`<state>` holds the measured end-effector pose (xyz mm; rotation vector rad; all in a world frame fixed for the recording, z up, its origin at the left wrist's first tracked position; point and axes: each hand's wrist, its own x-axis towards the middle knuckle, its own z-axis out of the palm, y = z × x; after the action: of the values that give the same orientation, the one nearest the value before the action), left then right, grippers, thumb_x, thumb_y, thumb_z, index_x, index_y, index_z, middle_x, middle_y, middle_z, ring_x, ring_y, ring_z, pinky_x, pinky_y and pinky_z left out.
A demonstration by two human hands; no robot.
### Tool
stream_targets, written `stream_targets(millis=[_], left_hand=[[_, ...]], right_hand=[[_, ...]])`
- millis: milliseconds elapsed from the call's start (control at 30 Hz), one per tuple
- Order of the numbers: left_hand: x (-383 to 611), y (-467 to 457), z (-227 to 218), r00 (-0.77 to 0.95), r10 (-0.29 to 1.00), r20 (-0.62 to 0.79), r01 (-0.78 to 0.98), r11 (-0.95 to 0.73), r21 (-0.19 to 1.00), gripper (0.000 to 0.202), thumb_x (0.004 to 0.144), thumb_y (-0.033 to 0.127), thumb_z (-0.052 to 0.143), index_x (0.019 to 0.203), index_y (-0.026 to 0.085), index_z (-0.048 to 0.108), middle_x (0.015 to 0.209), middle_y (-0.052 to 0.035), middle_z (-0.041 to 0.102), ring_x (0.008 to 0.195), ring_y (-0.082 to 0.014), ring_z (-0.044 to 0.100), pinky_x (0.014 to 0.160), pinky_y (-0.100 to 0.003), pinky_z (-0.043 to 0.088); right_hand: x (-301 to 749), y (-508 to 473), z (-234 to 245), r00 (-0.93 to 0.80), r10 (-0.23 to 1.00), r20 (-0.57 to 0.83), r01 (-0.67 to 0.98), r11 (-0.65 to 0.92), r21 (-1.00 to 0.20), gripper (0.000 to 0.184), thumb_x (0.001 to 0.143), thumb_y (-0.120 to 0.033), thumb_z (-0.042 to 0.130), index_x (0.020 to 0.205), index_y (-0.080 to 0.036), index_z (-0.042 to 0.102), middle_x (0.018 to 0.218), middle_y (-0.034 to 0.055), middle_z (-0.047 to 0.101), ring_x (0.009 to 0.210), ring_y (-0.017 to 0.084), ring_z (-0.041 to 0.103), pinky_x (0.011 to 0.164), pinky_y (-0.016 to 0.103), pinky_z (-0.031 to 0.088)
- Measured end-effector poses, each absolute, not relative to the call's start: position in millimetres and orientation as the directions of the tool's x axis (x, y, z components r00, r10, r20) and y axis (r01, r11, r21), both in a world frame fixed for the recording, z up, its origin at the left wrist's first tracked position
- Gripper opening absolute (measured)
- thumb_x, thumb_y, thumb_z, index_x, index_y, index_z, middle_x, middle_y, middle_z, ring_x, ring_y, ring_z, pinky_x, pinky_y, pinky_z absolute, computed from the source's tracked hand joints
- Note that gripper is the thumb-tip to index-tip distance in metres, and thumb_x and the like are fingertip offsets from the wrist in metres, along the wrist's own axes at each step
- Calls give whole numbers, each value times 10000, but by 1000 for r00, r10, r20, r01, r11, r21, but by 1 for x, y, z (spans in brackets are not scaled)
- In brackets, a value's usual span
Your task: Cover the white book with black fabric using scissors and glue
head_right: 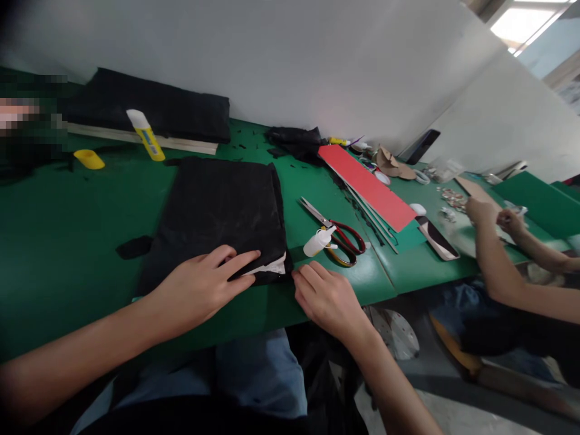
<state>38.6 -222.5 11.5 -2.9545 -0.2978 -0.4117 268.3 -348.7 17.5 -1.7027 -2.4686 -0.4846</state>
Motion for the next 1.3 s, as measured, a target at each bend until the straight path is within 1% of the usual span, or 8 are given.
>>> stream_targets(millis=[67,133,267,433,600,767,1067,1300], left_hand=[[38,-223,11,945,175,277,214,-970,-116,271,871,122,496,1065,235,646,1401,-44,498,1019,-240,514,651,-310,557],[38,-223,11,944,175,278,215,-969,-121,273,867,121,499,1066,237,645,1402,-44,497,1019,-241,514,645,-310,554],[38,-222,10,943,179,280,221,-967,-125,290,862,110,490,1074,242,639,1402,-38,499,1022,-246,514,637,-311,556],[39,-222,10,946,180,268,218,-969,-119,280,865,125,499,1079,247,632,1410,-32,490,1016,-242,512,634,-310,554],[38,-222,12,951,179,253,213,-970,-117,298,854,125,523,1105,248,627,1418,-35,480,1032,-239,511,651,-306,550],[38,-223,13,948,178,265,215,-969,-118,271,870,128,499,1078,241,633,1404,-39,494,1019,-241,518,639,-308,552],[38,-224,12,950,176,257,214,-969,-125,293,871,116,498,1102,240,628,1414,-41,485,1025,-239,512,645,-302,548],[38,-223,12,950,174,260,209,-971,-115,288,878,109,469,1083,236,627,1410,-41,488,1019,-242,513,637,-310,555]], right_hand=[[269,-348,21,-371,900,227,924,334,186,214,941,-183,475,1028,-130,663,875,83,684,807,190,623,634,317,505],[269,-347,25,-416,889,191,897,367,247,214,941,-158,472,1027,-129,665,842,73,672,789,193,612,607,325,489],[268,-340,32,-546,828,129,789,456,411,208,882,-43,492,860,-127,681,743,60,629,697,198,574,511,337,415],[270,-334,34,-609,786,108,735,508,449,215,865,-55,503,733,-169,629,706,47,590,670,185,539,510,336,363],[277,-334,28,-572,802,171,781,468,414,148,902,-167,495,890,-186,641,752,35,614,717,180,559,528,317,369],[284,-333,27,-600,778,186,778,515,360,207,913,-126,481,1062,-175,616,976,69,683,829,188,599,582,306,433],[290,-333,29,-699,695,166,684,584,438,184,919,-96,494,903,-200,646,869,33,688,772,165,591,564,302,418],[295,-335,26,-727,676,117,612,561,558,157,899,-112,545,977,-165,670,801,29,658,749,173,559,550,319,391]])
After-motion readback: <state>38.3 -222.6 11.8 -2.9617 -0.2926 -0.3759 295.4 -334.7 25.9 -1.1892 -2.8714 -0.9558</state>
